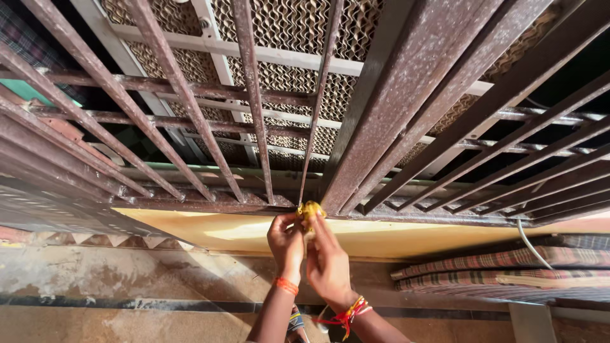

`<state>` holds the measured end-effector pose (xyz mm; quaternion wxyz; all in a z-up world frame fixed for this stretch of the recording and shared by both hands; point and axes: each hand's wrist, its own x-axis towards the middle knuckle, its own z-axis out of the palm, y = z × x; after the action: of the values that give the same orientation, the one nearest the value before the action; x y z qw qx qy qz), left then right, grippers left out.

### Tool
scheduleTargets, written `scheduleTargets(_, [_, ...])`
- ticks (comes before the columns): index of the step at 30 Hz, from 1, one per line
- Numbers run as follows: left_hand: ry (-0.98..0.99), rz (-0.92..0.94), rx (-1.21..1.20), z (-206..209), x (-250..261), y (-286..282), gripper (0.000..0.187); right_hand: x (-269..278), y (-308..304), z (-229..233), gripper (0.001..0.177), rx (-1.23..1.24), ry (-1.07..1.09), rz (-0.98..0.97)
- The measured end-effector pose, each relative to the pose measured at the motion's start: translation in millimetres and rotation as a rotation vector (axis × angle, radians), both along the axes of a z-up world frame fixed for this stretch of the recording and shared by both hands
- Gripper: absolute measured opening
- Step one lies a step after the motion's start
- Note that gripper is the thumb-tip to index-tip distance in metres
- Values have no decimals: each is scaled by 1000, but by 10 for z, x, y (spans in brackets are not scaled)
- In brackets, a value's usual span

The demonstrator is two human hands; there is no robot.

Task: The person cleans the metal bars of a window grille by hand using a yellow cloth, wiping individual bars and tying the cloth to one of them.

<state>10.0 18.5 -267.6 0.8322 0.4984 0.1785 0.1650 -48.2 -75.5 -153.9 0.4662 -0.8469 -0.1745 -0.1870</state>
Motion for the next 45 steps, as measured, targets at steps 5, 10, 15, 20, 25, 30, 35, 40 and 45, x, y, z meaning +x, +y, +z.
scheduleTargets(5, [148,-93,30,-224,98,82,12,160,99,245,80,-428,398,85])
scheduleTargets(10, [220,-92,-11,-435,108,121,14,454,154,98,100,-538,459,105])
scheduleTargets(15, [221,-79,-13,-532,241,135,15,605,170,-101,92,-660,458,119])
scheduleTargets(20, [193,-125,-20,-584,217,233,9,648,239,-154,89,-568,412,52])
scheduleTargets(25, [227,-273,-4,-410,112,353,7,580,285,-1,82,-539,414,-3])
scheduleTargets(30, [408,-423,-24,-198,-266,503,12,232,367,61,98,-372,381,-27])
scheduleTargets(35, [289,-535,-196,-97,-110,587,25,471,374,-125,92,-472,499,-123])
scheduleTargets(40, [235,-533,-247,-150,112,573,25,745,485,-185,59,-491,396,-171])
scheduleTargets(45, [330,-640,23,-235,-107,756,17,484,679,-64,95,-582,736,-265])
